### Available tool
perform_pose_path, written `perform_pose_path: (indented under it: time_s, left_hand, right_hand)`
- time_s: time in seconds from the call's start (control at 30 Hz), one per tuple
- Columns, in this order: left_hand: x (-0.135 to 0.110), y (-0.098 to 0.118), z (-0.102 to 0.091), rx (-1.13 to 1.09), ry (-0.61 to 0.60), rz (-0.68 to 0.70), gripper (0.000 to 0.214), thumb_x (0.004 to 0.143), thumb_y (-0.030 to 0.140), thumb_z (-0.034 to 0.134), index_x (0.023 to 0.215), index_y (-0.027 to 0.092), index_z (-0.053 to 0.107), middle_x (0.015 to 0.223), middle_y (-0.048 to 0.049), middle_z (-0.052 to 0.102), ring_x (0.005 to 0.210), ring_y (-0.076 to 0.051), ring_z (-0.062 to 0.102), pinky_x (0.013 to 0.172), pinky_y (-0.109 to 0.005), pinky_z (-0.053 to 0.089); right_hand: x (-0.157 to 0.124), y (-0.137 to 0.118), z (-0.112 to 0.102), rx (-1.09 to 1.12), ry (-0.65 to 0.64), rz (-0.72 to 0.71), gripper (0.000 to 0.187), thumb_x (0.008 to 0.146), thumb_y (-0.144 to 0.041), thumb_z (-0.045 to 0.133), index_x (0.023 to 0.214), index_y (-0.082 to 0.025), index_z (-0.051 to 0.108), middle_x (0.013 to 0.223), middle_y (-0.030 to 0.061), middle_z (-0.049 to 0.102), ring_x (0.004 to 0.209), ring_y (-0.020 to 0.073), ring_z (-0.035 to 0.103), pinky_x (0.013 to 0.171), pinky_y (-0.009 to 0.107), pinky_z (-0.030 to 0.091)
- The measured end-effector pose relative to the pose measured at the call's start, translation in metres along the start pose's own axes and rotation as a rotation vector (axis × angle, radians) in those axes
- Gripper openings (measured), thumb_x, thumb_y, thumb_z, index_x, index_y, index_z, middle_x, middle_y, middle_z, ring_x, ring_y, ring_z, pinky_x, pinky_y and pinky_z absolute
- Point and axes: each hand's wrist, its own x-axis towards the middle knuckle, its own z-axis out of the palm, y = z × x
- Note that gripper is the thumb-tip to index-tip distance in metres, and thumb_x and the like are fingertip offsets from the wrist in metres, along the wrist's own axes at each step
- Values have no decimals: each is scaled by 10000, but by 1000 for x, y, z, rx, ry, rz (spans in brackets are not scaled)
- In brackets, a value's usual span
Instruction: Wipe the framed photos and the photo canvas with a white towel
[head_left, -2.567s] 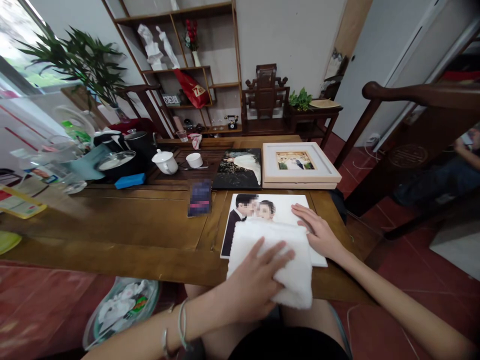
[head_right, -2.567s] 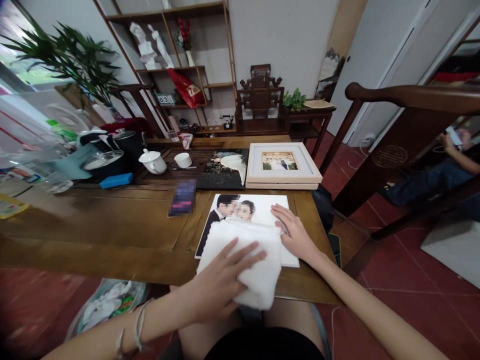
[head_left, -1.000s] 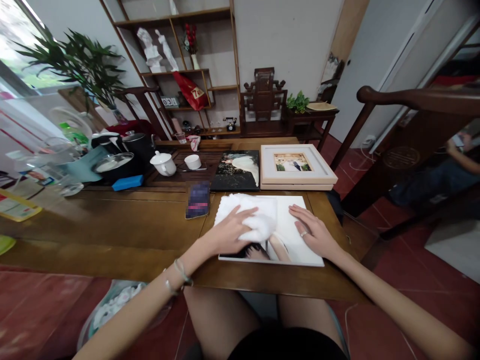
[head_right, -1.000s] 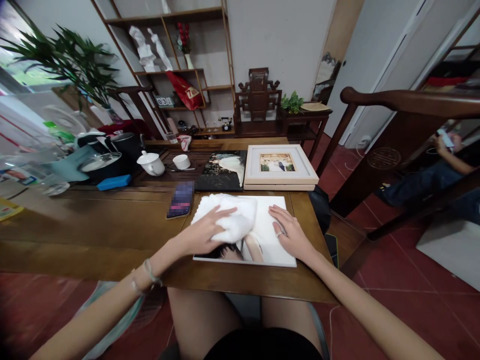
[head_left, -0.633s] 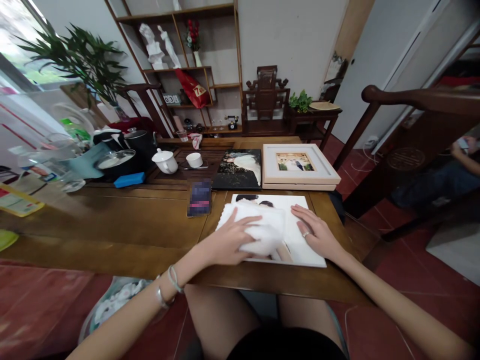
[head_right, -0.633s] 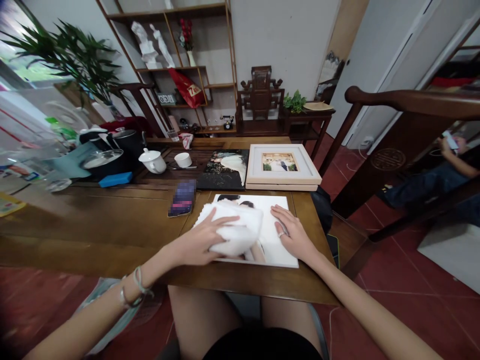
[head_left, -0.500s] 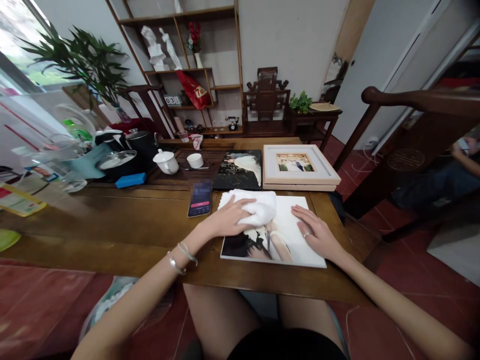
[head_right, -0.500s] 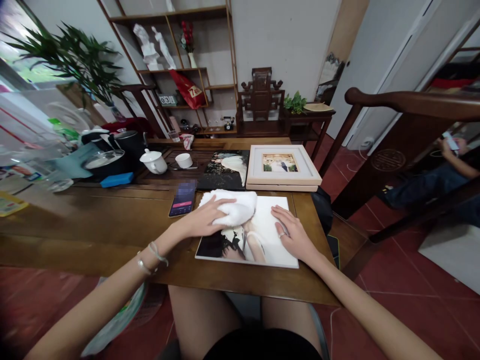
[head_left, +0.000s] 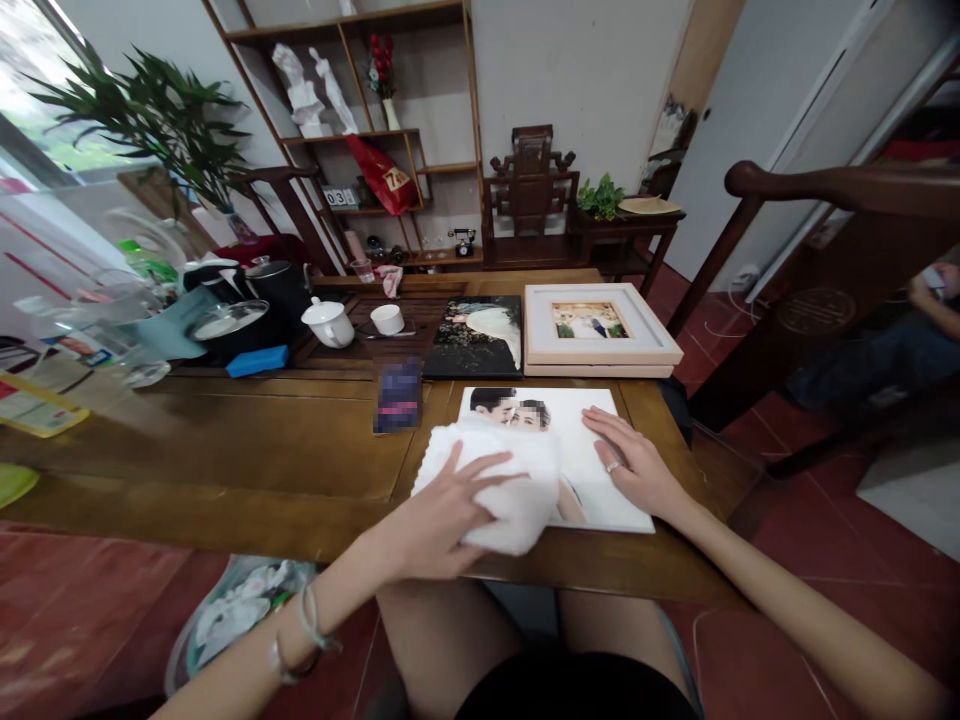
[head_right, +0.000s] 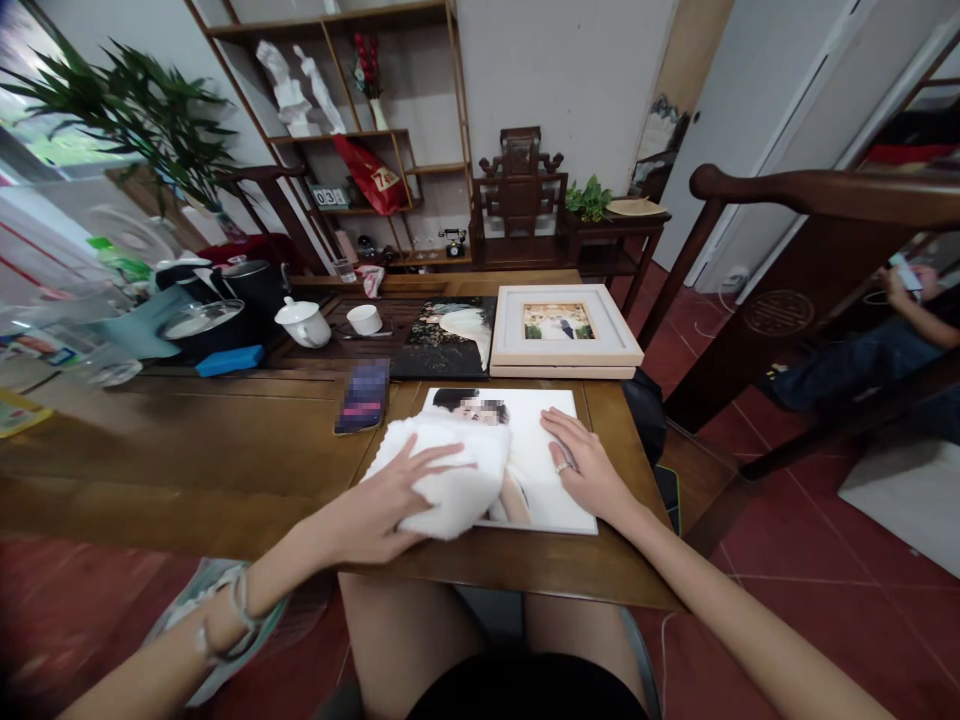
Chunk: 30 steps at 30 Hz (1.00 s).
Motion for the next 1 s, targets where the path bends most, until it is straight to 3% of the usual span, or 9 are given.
perform_pose_path:
  time_s: [0.1, 0.23, 0.33, 0.43, 0.6, 0.73, 0.87, 1.0]
  left_hand:
    - [-12, 20, 4, -19, -19, 29, 218, 754, 141, 553, 881, 222, 711, 1516, -5, 349, 1436, -314, 186, 1141, -632, -7]
    - [-6, 16, 2, -53, 14, -33, 222, 859, 220, 507, 959, 178, 701, 1476, -111, 405, 1415, -302, 255, 1153, -599, 51]
    - [19, -3, -4, -120, 79, -121, 359, 963, 352, 382, 1138, 169, 637, 1369, -130, 525, 1349, -279, 377, 1152, -541, 165]
    - [56, -21, -11, -184, 157, -188, 499, 980, 477, 285, 1290, 170, 527, 1326, -114, 565, 1279, -281, 453, 1114, -488, 270]
    - [124, -30, -22, -298, 163, -197, 624, 955, 578, 220, 1066, 135, 645, 1090, -127, 673, 1057, -264, 584, 969, -388, 419]
    - [168, -21, -27, -296, 119, -91, 602, 947, 577, 255, 1185, 130, 580, 1161, -130, 638, 1105, -259, 554, 974, -364, 405]
    - [185, -16, -27, -236, 33, -35, 592, 955, 552, 246, 1194, 116, 569, 1184, -134, 627, 1139, -265, 533, 990, -366, 387]
    - [170, -25, -23, -204, 51, -102, 660, 935, 613, 234, 1167, 104, 584, 1185, -161, 625, 1093, -286, 569, 970, -394, 405]
  right_hand:
    - [0, -1, -1, -6, -5, 3, 371, 926, -251, 427, 1269, -251, 567, 1337, 88, 560, 1295, 259, 448, 1065, 551, 357]
    - [1, -2, -1, -13, -7, -14, 370, 927, -247, 425, 1269, -255, 566, 1325, 89, 569, 1293, 255, 451, 1069, 546, 353]
    - [0, -1, -1, -14, -4, -17, 367, 928, -248, 423, 1267, -248, 562, 1328, 94, 566, 1293, 256, 449, 1064, 547, 358]
    - [0, 0, 0, -4, -5, -22, 365, 930, -248, 416, 1266, -233, 556, 1331, 103, 562, 1296, 254, 444, 1065, 539, 358]
    - [1, 0, 0, -17, 4, -22, 365, 927, -254, 418, 1265, -246, 554, 1333, 94, 557, 1282, 263, 455, 1061, 526, 355]
    - [2, -3, -3, -45, -9, -19, 367, 915, -248, 421, 1250, -239, 571, 1262, 109, 593, 1193, 292, 517, 989, 511, 418]
    - [4, -5, -5, -56, -26, -8, 362, 911, -240, 420, 1236, -242, 579, 1191, 106, 618, 1129, 294, 542, 944, 492, 445]
    - [3, -5, -4, -30, -14, -9, 368, 914, -249, 424, 1250, -255, 575, 1211, 93, 616, 1167, 282, 532, 966, 486, 440]
